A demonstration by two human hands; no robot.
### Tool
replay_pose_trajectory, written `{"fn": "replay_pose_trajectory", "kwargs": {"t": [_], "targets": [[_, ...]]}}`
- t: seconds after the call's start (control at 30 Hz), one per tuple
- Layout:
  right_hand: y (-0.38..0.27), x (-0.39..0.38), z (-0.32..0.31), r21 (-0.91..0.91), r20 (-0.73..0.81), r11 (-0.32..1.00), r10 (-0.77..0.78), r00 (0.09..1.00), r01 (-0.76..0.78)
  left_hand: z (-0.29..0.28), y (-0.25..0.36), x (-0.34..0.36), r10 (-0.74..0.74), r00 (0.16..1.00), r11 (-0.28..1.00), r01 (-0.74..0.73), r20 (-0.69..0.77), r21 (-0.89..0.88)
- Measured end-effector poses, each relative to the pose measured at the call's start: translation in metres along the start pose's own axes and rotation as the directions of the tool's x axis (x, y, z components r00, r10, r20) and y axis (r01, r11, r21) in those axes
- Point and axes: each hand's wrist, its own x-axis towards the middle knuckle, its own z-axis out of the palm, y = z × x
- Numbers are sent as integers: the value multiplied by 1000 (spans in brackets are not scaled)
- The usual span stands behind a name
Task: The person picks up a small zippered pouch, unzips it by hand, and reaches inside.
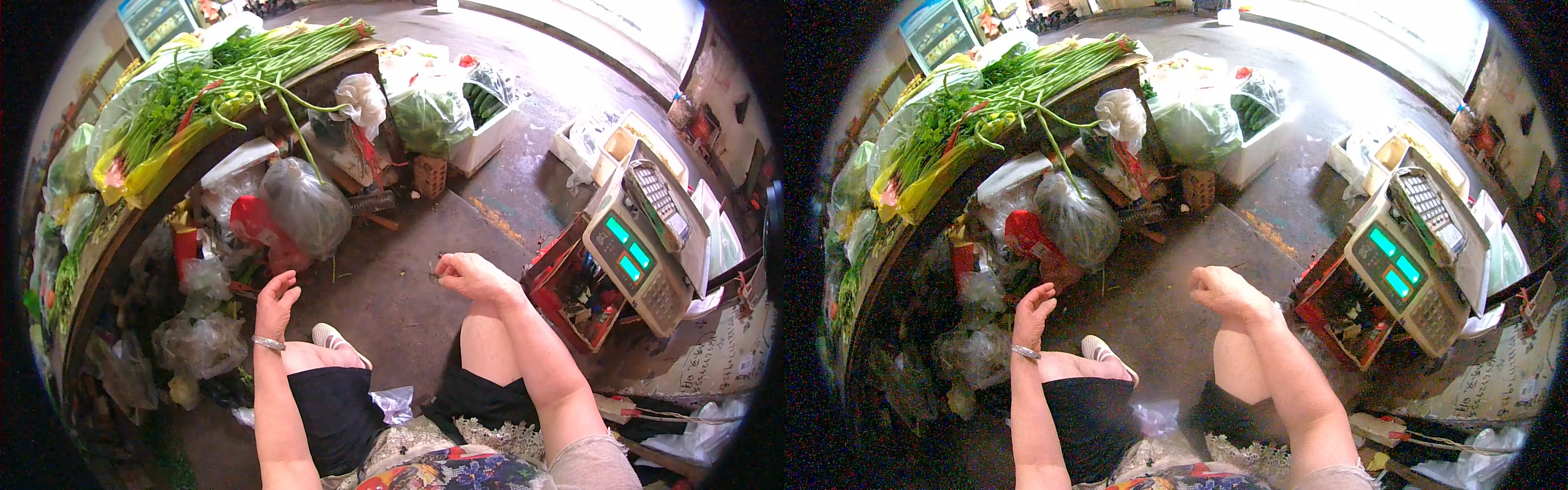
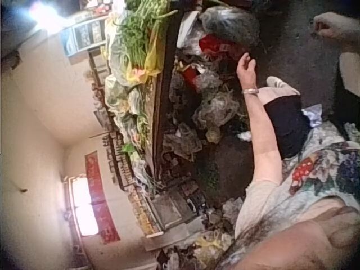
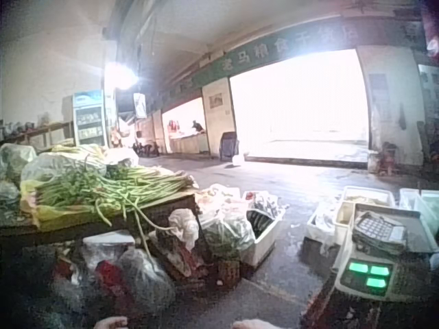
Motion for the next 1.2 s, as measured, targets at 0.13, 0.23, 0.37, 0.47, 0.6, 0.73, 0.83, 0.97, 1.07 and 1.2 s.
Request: {"fn": "replay_pose_trajectory", "kwargs": {"t": [0.13,0.23,0.37,0.47,0.6,0.73,0.83,0.97,1.07,1.2], "targets": [[-2,0,-1,4,7,1000,8,1000,-8,-1,-2,0,-1,1000,1000,1,4,-6],[-2,0,-1,4,9,1000,17,1000,-17,-1,-2,1,0,1000,1000,0,8,-10],[1,0,0,3,12,1000,11,1000,-11,1,2,0,-10,1000,1000,11,7,-11],[2,1,1,0,11,1000,6,1000,-6,-1,-1,0,-1,1000,1000,1,9,-14],[2,1,0,5,13,1000,1,1000,-2,-1,-3,1,9,1000,1000,-9,8,-9],[2,0,0,10,18,1000,6,1000,-6,-1,-4,2,9,1000,1000,-9,8,4],[2,1,0,11,19,1000,12,1000,-12,-2,-4,1,10,1000,1000,-10,5,4],[3,0,0,-2,20,1000,0,1000,0,-1,-3,1,10,1000,1000,-10,4,-3],[4,1,1,-4,17,1000,-5,1000,5,0,-1,0,6,1000,1000,-6,3,-3],[4,1,1,2,18,1000,-4,1000,4,0,-1,1,11,1000,1000,-11,6,-9]]}}
